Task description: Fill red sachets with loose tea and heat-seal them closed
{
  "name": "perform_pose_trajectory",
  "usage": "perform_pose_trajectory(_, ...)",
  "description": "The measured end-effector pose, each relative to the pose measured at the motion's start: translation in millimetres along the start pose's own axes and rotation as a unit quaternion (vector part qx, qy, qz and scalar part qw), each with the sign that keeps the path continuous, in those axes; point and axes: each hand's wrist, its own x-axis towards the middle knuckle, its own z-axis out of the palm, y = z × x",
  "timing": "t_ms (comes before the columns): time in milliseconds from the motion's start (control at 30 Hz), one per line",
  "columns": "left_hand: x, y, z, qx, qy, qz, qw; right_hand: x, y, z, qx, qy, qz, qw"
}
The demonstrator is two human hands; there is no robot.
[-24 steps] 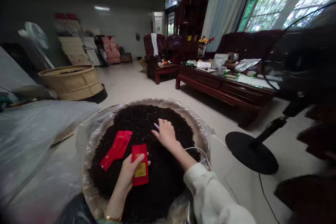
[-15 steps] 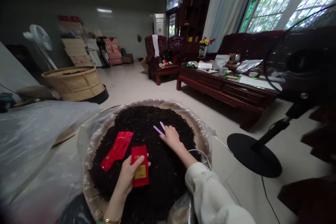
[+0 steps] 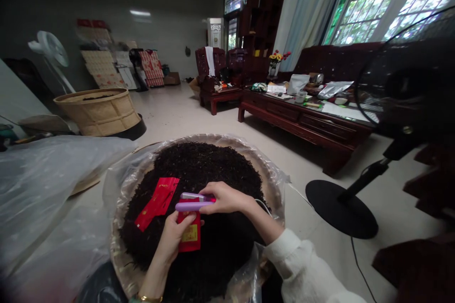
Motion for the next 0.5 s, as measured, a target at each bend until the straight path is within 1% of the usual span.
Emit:
perform_pose_trajectory(100,-1,0,0.0,0.006,0.011,-0.002,1.0,4,-6,4,0.001,0.001,-0.021,1.0)
perform_pose_trajectory(200,-2,1,0.3,0.013,0.01,-0.005,1.0,4,-10,6,0.006,0.015,-0.01,1.0)
perform_pose_trajectory(300,-5,3,3.2,0.013,0.007,-0.006,1.0,2,-12,7,-0.008,0.015,-0.003,1.0)
perform_pose_trajectory(433,-8,4,7.9,0.005,0.021,-0.002,1.0,1,-13,8,-0.043,0.015,0.001,0.999)
perform_pose_trajectory(500,-7,4,8.1,-0.007,0.025,0.011,1.0,0,-12,9,-0.048,0.019,0.007,0.999)
